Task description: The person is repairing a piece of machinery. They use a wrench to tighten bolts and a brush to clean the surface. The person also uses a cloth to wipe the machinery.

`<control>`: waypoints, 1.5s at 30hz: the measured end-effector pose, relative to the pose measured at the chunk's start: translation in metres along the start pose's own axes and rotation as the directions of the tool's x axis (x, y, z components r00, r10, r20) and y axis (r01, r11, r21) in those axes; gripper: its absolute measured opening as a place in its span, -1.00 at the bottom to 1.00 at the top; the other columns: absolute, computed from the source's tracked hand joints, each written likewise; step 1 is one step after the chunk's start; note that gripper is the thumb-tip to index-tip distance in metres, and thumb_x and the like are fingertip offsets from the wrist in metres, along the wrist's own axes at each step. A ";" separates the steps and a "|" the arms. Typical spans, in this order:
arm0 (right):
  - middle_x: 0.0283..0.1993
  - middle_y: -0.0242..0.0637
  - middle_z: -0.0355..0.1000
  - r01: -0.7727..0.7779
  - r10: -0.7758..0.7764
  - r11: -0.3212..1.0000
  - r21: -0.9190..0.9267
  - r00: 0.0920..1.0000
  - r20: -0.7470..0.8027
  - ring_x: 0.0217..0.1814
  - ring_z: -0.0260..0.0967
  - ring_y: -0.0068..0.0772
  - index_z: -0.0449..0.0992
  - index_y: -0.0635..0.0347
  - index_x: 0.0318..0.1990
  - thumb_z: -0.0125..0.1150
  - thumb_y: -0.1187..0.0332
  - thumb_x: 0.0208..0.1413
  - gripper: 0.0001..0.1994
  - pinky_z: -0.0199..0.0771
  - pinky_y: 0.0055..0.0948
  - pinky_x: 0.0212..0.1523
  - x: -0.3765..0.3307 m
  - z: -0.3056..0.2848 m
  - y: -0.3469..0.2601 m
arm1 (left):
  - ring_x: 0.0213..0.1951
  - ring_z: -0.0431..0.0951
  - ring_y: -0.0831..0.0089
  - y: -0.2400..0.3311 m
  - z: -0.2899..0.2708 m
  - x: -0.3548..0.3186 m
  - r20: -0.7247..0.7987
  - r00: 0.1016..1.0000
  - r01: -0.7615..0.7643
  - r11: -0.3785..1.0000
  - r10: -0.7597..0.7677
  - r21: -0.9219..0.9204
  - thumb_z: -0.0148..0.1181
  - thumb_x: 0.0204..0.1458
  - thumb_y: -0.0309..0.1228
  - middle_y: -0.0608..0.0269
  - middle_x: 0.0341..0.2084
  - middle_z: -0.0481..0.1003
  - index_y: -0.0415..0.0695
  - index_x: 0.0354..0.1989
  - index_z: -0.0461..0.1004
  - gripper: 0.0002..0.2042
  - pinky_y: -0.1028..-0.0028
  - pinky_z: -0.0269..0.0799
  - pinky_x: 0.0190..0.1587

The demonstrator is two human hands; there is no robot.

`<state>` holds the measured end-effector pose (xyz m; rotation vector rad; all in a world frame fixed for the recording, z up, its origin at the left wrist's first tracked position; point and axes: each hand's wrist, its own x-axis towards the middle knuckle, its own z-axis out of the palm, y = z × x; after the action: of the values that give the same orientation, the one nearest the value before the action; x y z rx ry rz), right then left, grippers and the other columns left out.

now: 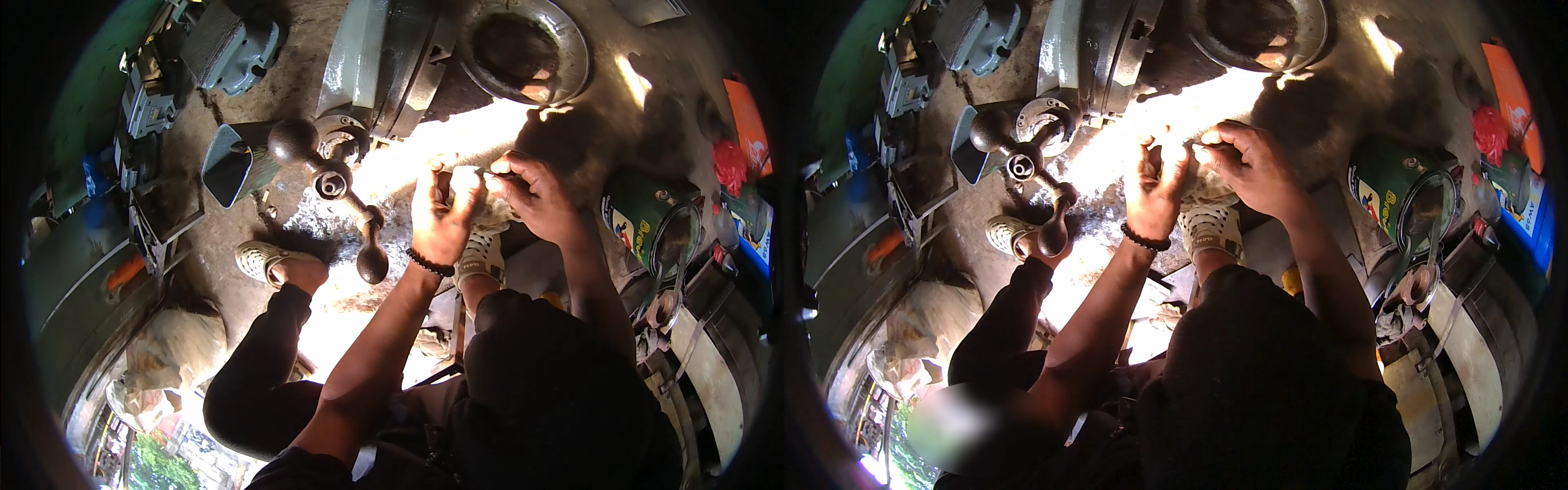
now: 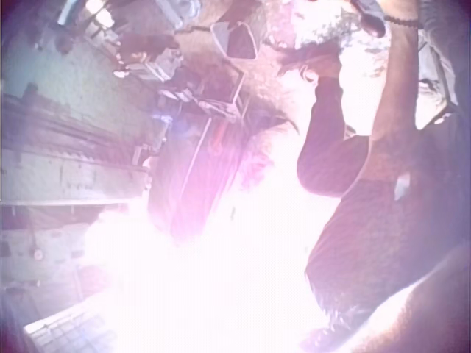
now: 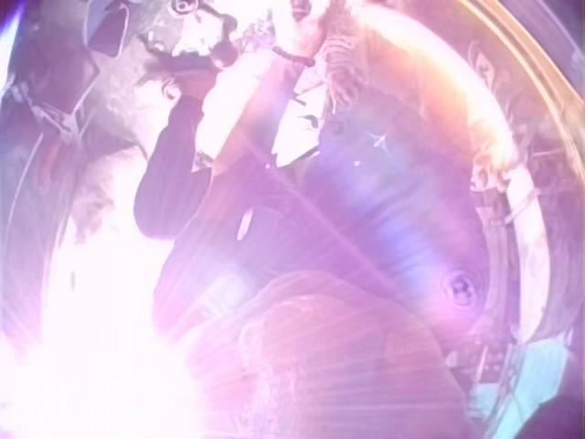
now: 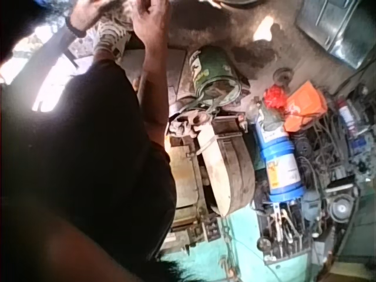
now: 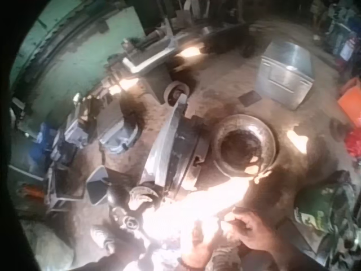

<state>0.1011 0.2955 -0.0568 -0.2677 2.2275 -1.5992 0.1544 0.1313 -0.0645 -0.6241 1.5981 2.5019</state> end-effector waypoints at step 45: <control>0.04 -0.25 0.46 0.575 -0.666 0.415 -0.705 0.720 0.196 0.02 0.41 -0.17 0.62 0.08 0.07 0.24 0.45 0.07 -0.64 0.43 -0.21 0.04 0.106 0.028 -0.051 | -0.26 0.48 0.49 0.020 0.005 0.056 -0.507 0.838 -0.124 0.975 0.203 0.186 0.23 0.23 -0.34 0.25 -0.26 0.50 -0.18 -0.07 0.45 -0.78 0.46 0.44 -0.26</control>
<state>0.0130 0.2148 -0.0374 -1.4315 2.9790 -0.8289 0.0954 0.1196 -0.0677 -1.2900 2.0670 2.4236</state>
